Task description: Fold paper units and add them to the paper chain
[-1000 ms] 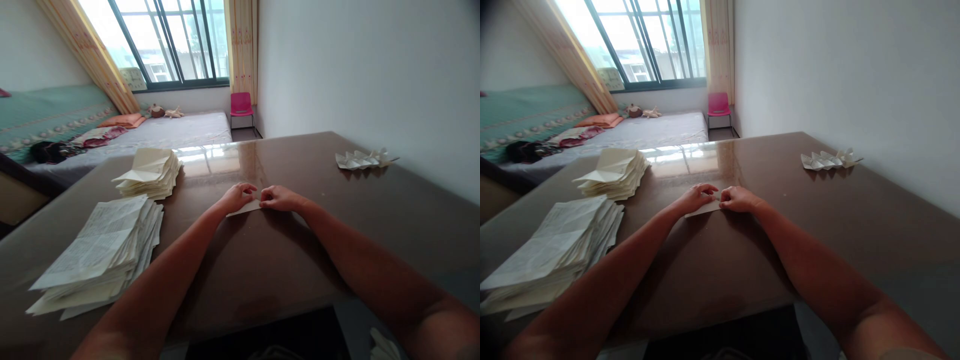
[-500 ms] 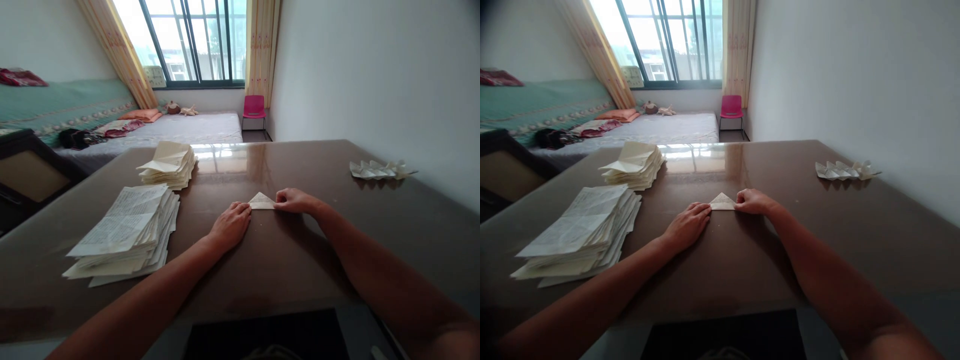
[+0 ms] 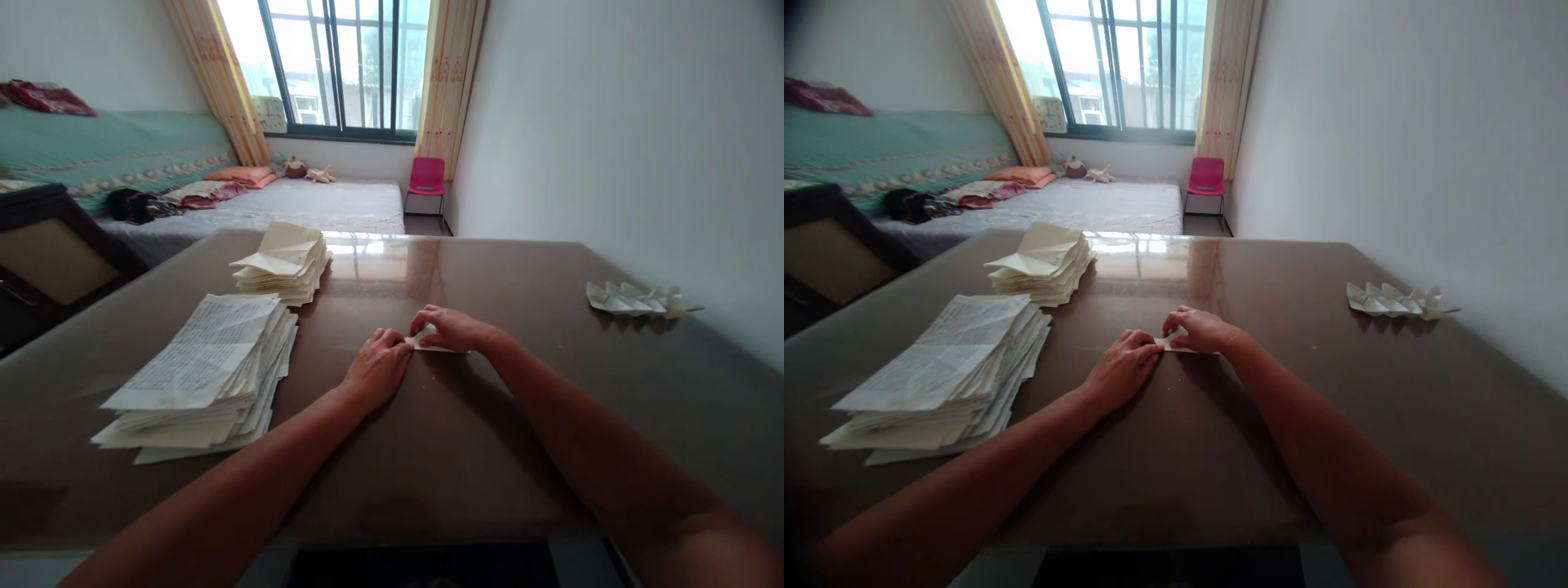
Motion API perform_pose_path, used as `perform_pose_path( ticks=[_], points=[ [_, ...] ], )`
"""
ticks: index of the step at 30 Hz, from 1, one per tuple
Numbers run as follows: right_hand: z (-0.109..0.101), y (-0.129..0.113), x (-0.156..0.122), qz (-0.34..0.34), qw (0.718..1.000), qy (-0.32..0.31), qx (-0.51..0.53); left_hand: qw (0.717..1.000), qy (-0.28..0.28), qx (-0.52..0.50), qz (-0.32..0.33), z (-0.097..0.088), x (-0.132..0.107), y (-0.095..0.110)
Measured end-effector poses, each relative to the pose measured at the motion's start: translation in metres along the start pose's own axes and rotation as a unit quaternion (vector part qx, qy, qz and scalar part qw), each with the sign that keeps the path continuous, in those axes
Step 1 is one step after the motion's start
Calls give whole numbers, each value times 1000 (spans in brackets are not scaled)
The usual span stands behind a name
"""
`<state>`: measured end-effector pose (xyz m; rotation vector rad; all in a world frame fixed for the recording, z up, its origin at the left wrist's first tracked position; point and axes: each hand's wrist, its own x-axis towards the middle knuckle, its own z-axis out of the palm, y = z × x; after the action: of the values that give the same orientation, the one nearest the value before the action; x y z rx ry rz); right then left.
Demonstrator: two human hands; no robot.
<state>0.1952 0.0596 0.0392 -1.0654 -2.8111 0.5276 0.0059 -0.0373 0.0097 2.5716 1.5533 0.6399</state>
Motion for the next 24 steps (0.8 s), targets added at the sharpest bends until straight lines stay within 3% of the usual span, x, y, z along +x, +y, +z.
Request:
perform_pose_path(
  ticks=[13, 24],
  points=[
    [15, 8, 1, 26, 998, 55, 19, 995, 35, -51, -72, 7, 12, -10],
    [14, 7, -2, 11, 988, 87, 129, 991, 54, -63, -106, 8, 13, -10]
  ],
)
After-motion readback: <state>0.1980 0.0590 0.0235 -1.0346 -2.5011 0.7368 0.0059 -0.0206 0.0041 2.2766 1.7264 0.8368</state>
